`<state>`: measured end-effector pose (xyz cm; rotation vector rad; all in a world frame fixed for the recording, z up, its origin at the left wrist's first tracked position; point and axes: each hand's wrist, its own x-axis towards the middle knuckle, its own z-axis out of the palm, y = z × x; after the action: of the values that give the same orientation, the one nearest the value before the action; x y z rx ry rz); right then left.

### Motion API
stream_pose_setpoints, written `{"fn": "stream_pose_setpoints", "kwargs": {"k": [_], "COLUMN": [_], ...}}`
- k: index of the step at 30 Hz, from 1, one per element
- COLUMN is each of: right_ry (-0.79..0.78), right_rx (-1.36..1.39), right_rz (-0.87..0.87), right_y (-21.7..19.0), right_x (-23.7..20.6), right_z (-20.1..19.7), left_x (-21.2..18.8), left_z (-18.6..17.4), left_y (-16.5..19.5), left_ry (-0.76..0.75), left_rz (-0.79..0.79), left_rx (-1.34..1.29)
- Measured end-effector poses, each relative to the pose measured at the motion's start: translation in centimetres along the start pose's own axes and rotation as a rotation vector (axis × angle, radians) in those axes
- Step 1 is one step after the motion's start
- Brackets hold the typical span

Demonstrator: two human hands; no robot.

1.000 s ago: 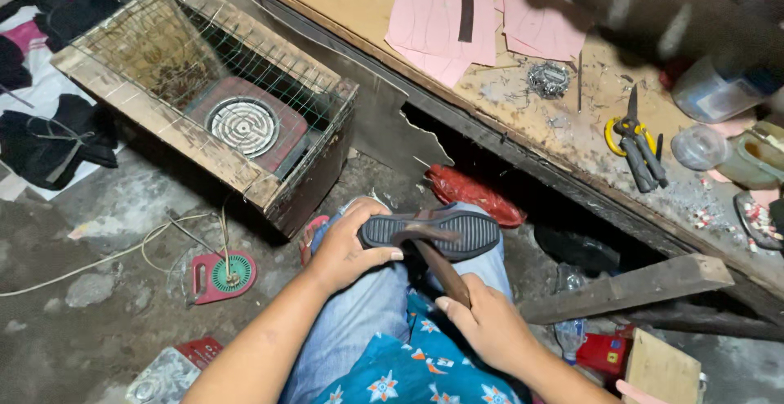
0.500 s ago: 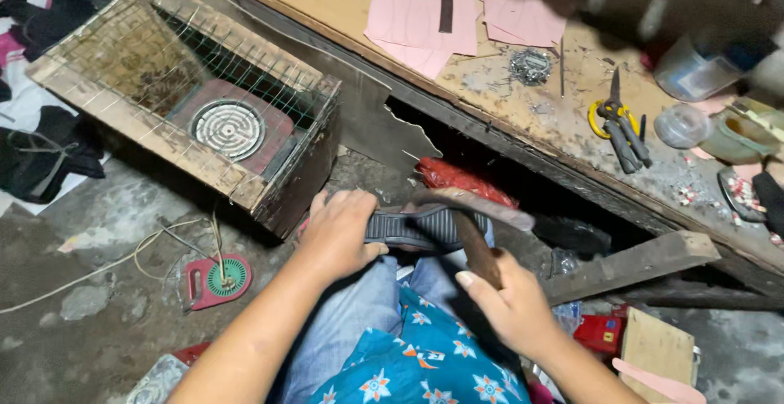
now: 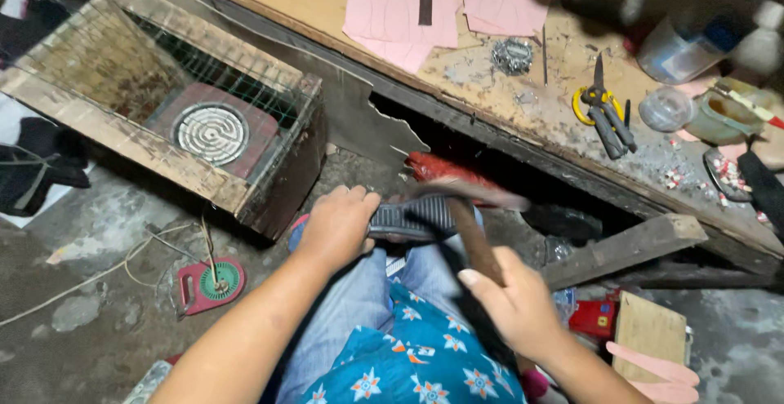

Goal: The person uses a curved metal tool to press and smooth the sole edge of a brown shoe mounted on a wooden last. They repeatedly reposition the shoe and apply pressure along the perimeter of the sole to secure the attachment.

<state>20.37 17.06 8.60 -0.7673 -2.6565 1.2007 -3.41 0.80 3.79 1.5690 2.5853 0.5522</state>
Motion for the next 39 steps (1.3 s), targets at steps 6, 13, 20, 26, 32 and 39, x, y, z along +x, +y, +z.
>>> {"fn": "stream_pose_setpoints", "kwargs": {"k": [6,13,20,26,32,39], "right_ry": [0.092,0.003,0.253,-0.052,0.413,0.089], "right_rx": [0.432,0.154,0.612,-0.178,0.418,-0.034], "right_rz": [-0.408,0.015,-0.827,0.069,-0.342,0.227], "right_y": [6.2,5.8,1.5,4.5,7.2,7.6], "right_x": [-0.7,-2.6,-0.5,-2.4,-3.1,-5.2], "right_z": [2.9,-0.7,-0.4,-1.6,0.7,-3.1], "left_x": [0.1,1.2,2.5,1.8,1.5,1.6], "left_z": [0.0,1.7,2.6,0.7,0.9,0.8], "left_y": [-0.4,0.7,1.5,1.7,2.0,2.3], "left_ry": [-0.013,-0.089,-0.148,-0.092,-0.058,-0.087], "left_rz": [0.03,0.049,0.006,0.066,0.089,0.075], "left_rx": [-0.005,0.271,0.177,0.164,0.139,0.184]}}
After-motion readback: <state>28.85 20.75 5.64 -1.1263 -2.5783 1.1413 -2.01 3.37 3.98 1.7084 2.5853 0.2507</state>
